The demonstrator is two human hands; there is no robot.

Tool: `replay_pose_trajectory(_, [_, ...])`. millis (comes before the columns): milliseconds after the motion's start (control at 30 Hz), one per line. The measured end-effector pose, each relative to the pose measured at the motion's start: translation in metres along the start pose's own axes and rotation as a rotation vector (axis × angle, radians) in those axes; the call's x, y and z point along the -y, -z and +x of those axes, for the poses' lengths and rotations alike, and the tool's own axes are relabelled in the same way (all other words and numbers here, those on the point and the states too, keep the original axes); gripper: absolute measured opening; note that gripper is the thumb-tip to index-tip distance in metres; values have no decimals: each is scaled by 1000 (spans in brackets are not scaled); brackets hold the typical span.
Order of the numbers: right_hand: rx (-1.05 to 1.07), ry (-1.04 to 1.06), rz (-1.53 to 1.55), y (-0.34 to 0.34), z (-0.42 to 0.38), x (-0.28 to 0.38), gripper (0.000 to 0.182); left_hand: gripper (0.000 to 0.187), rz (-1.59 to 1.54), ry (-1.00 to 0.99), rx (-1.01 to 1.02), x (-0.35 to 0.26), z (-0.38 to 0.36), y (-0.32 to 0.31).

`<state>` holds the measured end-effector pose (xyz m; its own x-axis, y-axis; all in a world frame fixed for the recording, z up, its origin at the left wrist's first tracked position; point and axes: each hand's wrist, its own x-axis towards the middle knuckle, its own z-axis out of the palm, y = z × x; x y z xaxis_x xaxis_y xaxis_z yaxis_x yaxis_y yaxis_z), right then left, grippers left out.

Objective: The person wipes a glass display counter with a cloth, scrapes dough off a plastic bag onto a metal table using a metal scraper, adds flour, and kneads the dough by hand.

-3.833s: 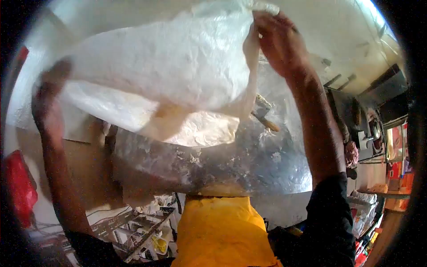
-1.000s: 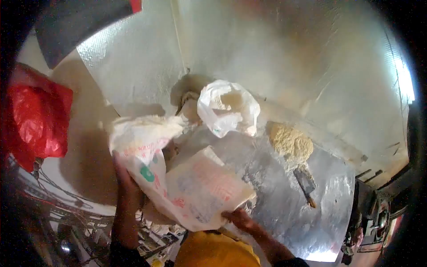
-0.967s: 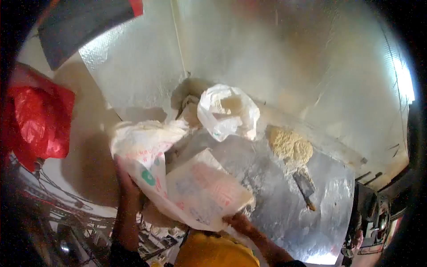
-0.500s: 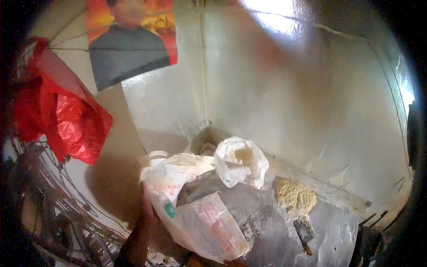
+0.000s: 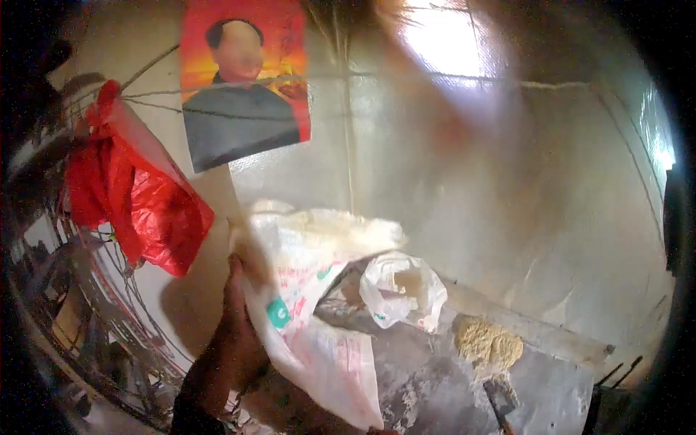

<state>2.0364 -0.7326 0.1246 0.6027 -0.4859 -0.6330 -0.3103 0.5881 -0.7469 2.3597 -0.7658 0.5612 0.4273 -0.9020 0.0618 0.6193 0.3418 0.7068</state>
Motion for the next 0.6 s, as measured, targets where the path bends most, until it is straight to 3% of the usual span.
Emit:
replay_pose_trajectory(67, [37,12,229,-3,1,-3,55,62,-202,-328,182,0,46,39])
replay_pose_trajectory(233, [99,36,730,13,53,-32,44,60,158,-335,198,-15,54,19])
replay_pose_trajectory(300, [435,-39,849,32,87,-66,50,59,203,-355,211,-16,58,15])
replay_pose_trajectory(333, [433,-42,868,24,85,-73,50,58,225,-358,217,-15,60,14])
replay_pose_trajectory(400, [128,-5,541,5,60,-55,53,57,254,-358,227,-15,65,13])
replay_pose_trajectory(433, [126,-12,556,3,46,-44,53,57,263,-354,233,-16,68,14])
replay_pose_trajectory(500, [42,-68,152,0,27,-26,55,56,274,-338,252,-18,78,14])
replay_pose_trajectory(567, [8,-10,202,1,28,-38,56,57,169,-227,518,-19,91,21])
replay_pose_trajectory(600, [-26,55,240,7,31,-45,58,57,169,-218,520,-18,92,18])
